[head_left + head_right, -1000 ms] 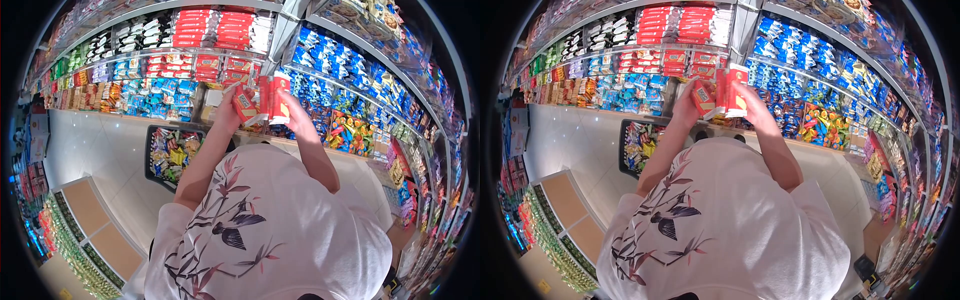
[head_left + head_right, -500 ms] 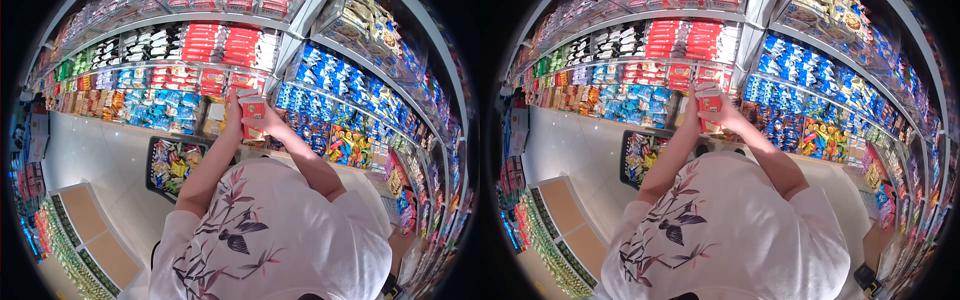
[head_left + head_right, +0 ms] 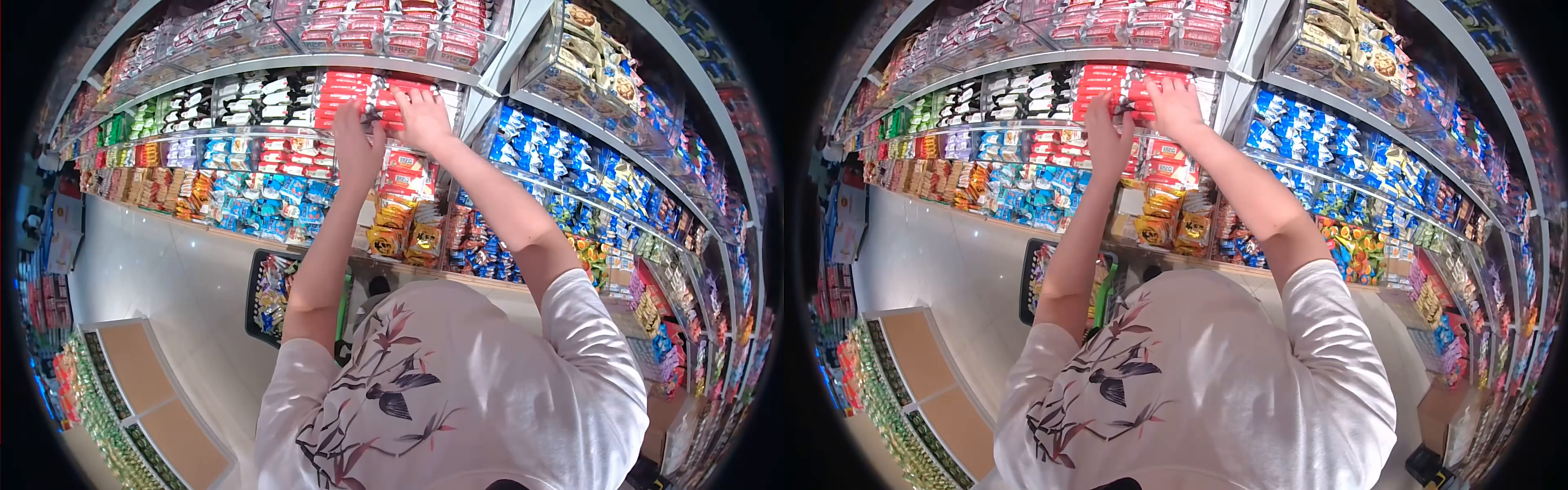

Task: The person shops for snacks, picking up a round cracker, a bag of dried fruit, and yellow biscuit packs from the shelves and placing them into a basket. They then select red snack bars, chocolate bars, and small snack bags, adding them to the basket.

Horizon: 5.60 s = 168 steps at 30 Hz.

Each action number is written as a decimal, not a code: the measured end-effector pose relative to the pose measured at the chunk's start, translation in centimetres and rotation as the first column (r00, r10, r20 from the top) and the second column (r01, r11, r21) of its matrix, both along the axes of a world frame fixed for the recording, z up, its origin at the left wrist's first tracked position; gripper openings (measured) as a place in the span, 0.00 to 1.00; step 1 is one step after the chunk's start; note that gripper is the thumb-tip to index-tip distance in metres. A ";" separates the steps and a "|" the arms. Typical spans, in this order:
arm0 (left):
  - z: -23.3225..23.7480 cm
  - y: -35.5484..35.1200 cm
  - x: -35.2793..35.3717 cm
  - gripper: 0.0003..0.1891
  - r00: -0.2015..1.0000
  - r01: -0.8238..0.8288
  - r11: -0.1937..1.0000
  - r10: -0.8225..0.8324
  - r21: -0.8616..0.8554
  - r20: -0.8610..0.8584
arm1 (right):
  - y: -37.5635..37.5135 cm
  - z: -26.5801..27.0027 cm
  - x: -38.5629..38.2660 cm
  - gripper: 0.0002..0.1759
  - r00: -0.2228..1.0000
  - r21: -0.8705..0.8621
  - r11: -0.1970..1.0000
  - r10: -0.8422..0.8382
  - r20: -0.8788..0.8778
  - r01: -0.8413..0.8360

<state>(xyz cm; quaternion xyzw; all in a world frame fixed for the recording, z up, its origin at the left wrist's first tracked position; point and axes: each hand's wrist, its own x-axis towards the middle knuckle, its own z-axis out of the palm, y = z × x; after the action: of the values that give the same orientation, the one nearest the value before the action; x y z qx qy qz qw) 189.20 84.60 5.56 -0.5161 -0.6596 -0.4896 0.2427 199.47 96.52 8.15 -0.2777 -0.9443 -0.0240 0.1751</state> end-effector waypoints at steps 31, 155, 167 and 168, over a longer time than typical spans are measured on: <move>1.5 3.8 -3.5 0.40 0.742 -0.121 0.835 -0.284 -0.537 -0.608 | 1.6 -4.0 2.5 0.57 0.792 -0.569 0.779 -0.162 -0.589 -0.263; -42.2 -48.1 -12.4 0.32 0.668 0.134 0.555 0.561 -0.821 0.489 | -43.5 -19.3 -2.2 0.09 0.989 -0.421 0.902 0.034 -0.143 -0.092; -49.1 -45.4 -18.1 0.40 0.593 0.252 0.562 0.554 -0.788 0.585 | -43.5 -19.8 -1.8 0.12 0.998 -0.448 0.894 -0.038 -0.046 0.013; -48.6 -45.5 -18.1 0.40 0.589 0.274 0.544 0.557 -0.793 0.586 | -43.6 -19.7 -1.6 0.12 0.998 -0.447 0.894 -0.045 -0.037 0.024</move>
<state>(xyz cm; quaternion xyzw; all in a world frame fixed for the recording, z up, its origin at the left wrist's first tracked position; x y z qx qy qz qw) 171.09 39.14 -43.04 -0.2262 -0.8852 -0.2691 -0.3047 197.82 52.93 -11.59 -0.3276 -0.9152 0.1966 0.1283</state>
